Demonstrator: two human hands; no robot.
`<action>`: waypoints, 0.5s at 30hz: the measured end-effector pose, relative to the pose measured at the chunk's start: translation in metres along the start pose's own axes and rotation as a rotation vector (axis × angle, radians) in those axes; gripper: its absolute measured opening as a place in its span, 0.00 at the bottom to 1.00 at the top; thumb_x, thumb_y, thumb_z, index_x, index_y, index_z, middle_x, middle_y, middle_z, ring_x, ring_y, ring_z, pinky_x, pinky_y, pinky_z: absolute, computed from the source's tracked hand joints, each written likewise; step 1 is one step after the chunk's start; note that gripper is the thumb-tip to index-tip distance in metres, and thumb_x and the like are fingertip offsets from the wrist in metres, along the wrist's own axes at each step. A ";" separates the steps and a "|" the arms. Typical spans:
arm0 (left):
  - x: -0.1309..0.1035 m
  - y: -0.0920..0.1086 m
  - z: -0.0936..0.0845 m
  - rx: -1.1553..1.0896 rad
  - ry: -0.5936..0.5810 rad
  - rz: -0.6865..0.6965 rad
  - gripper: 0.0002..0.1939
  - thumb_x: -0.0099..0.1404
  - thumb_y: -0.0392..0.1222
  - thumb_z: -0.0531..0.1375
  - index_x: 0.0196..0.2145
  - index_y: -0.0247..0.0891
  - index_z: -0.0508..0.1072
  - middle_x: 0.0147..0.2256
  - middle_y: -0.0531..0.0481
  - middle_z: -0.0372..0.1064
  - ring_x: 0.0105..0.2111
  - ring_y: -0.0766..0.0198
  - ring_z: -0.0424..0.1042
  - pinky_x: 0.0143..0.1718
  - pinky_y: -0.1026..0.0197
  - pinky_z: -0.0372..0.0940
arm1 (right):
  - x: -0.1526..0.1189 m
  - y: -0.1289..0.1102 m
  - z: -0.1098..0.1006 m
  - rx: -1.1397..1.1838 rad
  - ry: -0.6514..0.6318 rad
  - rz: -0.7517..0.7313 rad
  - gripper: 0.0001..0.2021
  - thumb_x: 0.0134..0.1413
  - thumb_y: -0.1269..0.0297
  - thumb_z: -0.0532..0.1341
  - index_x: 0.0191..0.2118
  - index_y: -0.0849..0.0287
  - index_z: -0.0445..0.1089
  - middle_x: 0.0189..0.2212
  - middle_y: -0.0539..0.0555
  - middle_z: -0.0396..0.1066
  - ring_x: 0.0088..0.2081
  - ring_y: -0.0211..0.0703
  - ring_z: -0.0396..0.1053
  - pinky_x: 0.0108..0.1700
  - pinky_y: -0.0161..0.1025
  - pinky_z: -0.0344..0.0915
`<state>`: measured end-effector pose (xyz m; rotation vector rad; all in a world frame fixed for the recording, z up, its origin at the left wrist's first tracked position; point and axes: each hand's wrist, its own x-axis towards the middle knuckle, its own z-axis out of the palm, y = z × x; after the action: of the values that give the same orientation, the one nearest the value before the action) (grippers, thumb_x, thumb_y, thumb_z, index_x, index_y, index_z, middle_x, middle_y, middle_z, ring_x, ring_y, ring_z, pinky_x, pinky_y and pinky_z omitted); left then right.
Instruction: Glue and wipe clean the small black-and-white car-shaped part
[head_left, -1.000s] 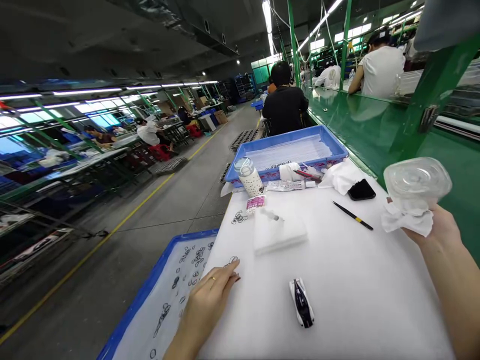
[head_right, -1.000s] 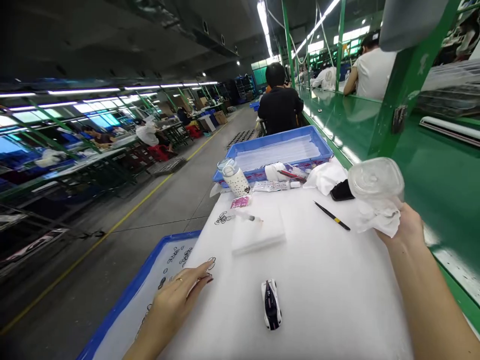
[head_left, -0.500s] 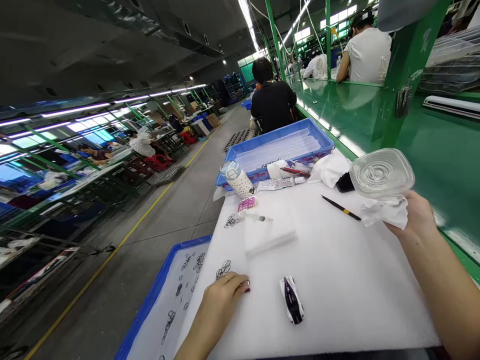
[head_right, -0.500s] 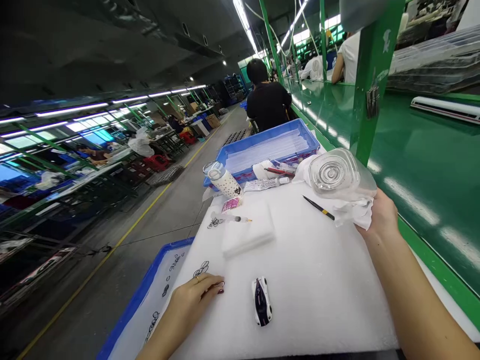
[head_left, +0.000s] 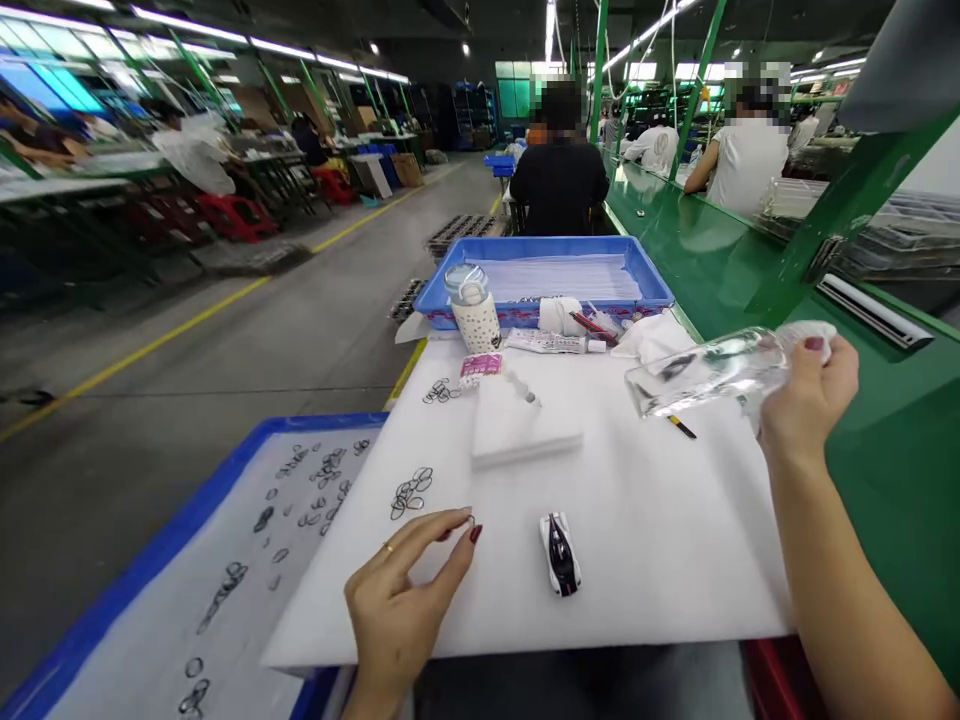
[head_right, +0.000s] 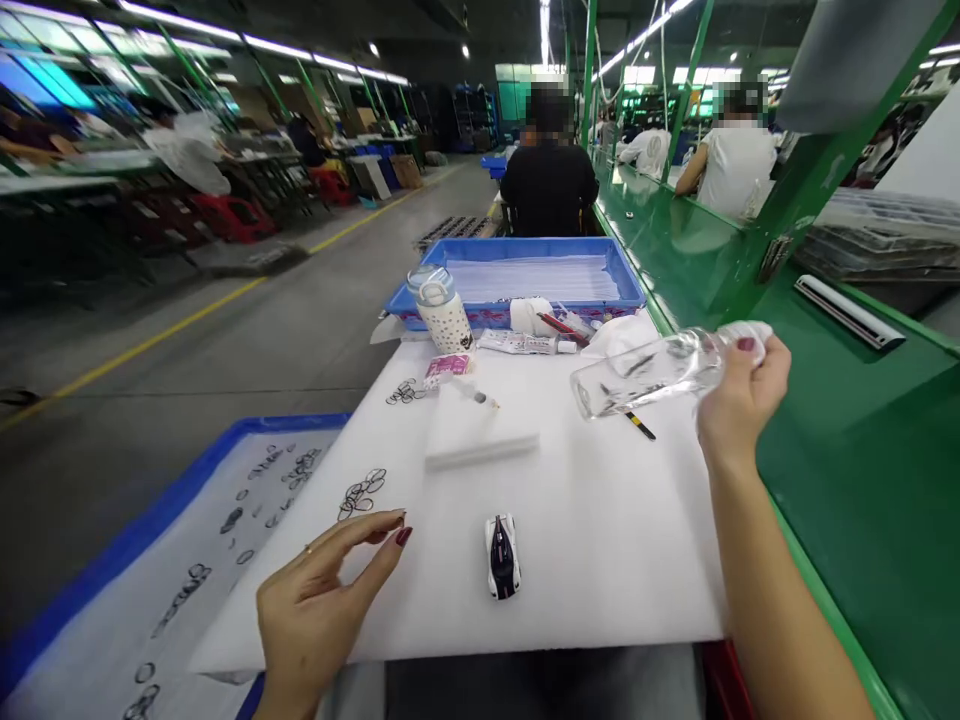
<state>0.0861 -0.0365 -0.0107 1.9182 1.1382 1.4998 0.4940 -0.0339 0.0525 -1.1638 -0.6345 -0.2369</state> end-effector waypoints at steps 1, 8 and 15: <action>-0.006 0.008 0.008 -0.208 0.013 -0.173 0.05 0.58 0.40 0.70 0.35 0.43 0.81 0.32 0.51 0.78 0.32 0.65 0.77 0.37 0.68 0.73 | -0.001 -0.011 0.010 -0.071 -0.072 -0.109 0.21 0.52 0.49 0.63 0.44 0.61 0.67 0.36 0.58 0.70 0.35 0.45 0.69 0.42 0.46 0.68; -0.026 0.036 0.048 -1.201 -0.133 -0.895 0.15 0.50 0.49 0.75 0.29 0.37 0.82 0.27 0.47 0.75 0.29 0.68 0.75 0.33 0.72 0.71 | -0.033 -0.045 0.073 -0.384 -0.850 -0.676 0.16 0.63 0.56 0.56 0.51 0.60 0.64 0.45 0.62 0.72 0.45 0.51 0.72 0.46 0.47 0.69; -0.027 0.031 0.041 -1.384 -0.142 -0.939 0.13 0.47 0.47 0.77 0.29 0.41 0.83 0.27 0.49 0.77 0.29 0.69 0.76 0.34 0.72 0.71 | -0.047 -0.078 0.088 0.134 -0.604 -0.247 0.13 0.61 0.57 0.61 0.29 0.54 0.57 0.35 0.58 0.73 0.42 0.46 0.73 0.44 0.44 0.69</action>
<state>0.1335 -0.0705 -0.0153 0.4005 0.4611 1.0166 0.3888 0.0083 0.1075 -1.0232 -1.3091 -0.0432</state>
